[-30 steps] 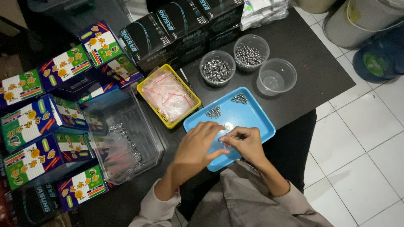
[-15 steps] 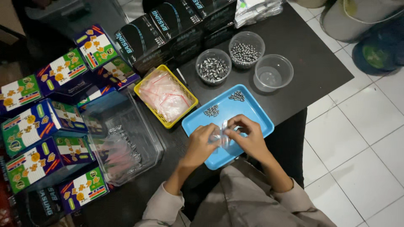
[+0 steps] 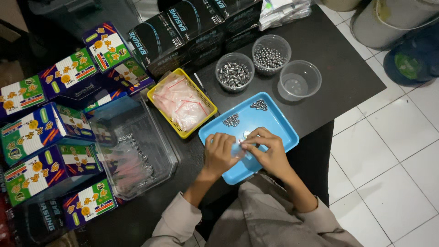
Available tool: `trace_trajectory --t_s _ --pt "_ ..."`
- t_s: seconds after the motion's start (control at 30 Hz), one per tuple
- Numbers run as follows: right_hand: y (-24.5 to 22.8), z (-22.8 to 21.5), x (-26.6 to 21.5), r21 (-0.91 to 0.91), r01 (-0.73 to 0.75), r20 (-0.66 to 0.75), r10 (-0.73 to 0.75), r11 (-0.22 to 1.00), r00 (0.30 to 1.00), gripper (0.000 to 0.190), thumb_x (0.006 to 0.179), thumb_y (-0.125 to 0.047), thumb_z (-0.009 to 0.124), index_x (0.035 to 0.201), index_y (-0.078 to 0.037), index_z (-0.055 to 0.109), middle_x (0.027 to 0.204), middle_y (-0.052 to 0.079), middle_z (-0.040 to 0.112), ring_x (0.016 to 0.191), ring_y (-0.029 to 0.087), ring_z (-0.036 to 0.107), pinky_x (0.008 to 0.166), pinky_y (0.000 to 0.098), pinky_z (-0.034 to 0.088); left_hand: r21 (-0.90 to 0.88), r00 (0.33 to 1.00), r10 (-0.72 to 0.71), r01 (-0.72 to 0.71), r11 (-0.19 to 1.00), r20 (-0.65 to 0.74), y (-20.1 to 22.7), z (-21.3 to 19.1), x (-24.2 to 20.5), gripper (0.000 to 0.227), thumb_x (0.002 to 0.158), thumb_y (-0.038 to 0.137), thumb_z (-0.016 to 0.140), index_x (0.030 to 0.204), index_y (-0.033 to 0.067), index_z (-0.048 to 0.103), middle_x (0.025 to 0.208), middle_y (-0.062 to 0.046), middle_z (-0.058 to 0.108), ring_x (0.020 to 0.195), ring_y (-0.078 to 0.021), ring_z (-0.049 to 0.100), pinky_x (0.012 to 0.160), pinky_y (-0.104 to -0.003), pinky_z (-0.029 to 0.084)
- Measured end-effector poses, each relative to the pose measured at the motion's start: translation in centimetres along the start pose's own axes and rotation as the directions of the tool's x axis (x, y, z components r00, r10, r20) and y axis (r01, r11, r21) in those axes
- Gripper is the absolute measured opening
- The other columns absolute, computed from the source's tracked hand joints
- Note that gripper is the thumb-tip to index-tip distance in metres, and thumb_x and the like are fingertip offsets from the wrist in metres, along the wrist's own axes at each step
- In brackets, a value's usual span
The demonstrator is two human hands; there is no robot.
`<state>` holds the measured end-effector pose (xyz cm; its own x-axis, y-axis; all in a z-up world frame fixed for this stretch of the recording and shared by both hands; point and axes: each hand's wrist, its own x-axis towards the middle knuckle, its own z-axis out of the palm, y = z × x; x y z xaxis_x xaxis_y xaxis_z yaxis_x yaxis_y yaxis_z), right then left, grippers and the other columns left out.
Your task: The person picks small metallic parts from a blue tray and places them into clear plastic bags. They seal each bag and set it aside in a clear container. The process repeats with multiple parts and bags.
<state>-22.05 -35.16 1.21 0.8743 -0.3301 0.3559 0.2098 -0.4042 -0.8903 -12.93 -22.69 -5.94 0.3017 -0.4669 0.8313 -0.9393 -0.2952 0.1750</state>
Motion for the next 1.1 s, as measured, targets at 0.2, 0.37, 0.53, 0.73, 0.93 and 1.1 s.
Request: trace_trajectory --t_s 0.2,0.37,0.53,0.73,0.93,1.1 --pt "1.7 1.0 -0.5 0.09 -0.111 -0.026 0.113 0.99 0.993 0.014 0.065 -0.008 0.079 0.062 -0.004 0.067 0.061 0.006 0.057 0.058 0.015 0.052 0.054 0.025 0.043 -0.227 0.987 -0.044 0.078 0.971 0.152 0.8 -0.4 -1.2 0.062 0.074 0.03 0.07 0.123 0.0023 0.043 0.109 -0.013 0.054 0.104 -0.0293 0.052 0.093 -0.05 0.03" --pt "1.7 1.4 -0.3 0.129 -0.143 0.03 0.14 0.981 0.99 0.018 0.061 -0.008 0.081 0.058 -0.005 0.064 0.061 0.005 0.057 0.058 0.015 0.052 0.055 0.0257 0.043 -0.218 0.995 0.03 -0.008 0.976 0.097 -0.3 0.9 -3.2 0.036 0.083 0.034 0.059 0.103 0.0084 0.045 0.094 -0.004 0.054 0.09 -0.0231 0.055 0.092 -0.047 0.031" --pt "0.7 1.2 -0.3 0.096 -0.056 0.016 0.054 0.994 0.998 0.021 0.066 -0.018 0.081 0.07 -0.006 0.063 0.083 0.01 0.063 0.075 0.022 0.057 0.064 0.0299 0.046 -0.205 0.994 -0.056 0.075 0.976 0.095 -0.2 0.4 -2.4 0.027 0.092 0.038 0.046 0.093 0.0111 0.042 0.085 -0.001 0.05 0.078 -0.0194 0.055 0.086 -0.043 0.037" --pt "-2.4 1.0 0.1 -0.194 0.09 0.098 -0.072 0.977 0.993 0.009 0.076 -0.015 0.071 0.079 -0.009 0.065 0.106 0.012 0.057 0.102 0.033 0.05 0.079 0.0395 0.043 -0.118 0.995 -0.064 0.073 0.99 0.075 -0.8 0.3 -2.5 0.038 0.091 0.048 0.037 0.095 0.0106 0.042 0.084 -0.001 0.047 0.078 -0.0196 0.053 0.086 -0.043 0.037" --pt "-2.2 1.9 -0.3 -0.256 0.008 0.112 0.021 0.967 0.994 0.017 0.074 -0.013 0.073 0.086 -0.006 0.063 0.106 0.012 0.056 0.104 0.035 0.049 0.079 0.0408 0.045 0.004 0.998 -0.064 0.064 0.998 0.027 -0.9 0.3 -2.1 0.043 0.094 0.05 0.021 0.089 0.0117 0.042 0.077 0.0 0.04 0.073 -0.016 0.048 0.084 -0.036 0.037" --pt "-1.6 2.4 -0.6 -0.106 -0.046 0.054 0.052 0.993 0.997 0.009 0.074 -0.008 0.072 0.077 -0.008 0.064 0.096 0.008 0.06 0.096 0.031 0.054 0.079 0.0405 0.045 0.041 0.998 -0.064 0.063 0.997 0.026 -1.1 0.3 -2.1 0.029 0.094 0.04 0.035 0.089 0.0121 0.043 0.076 0.0 0.04 0.074 -0.0181 0.05 0.082 -0.037 0.038"
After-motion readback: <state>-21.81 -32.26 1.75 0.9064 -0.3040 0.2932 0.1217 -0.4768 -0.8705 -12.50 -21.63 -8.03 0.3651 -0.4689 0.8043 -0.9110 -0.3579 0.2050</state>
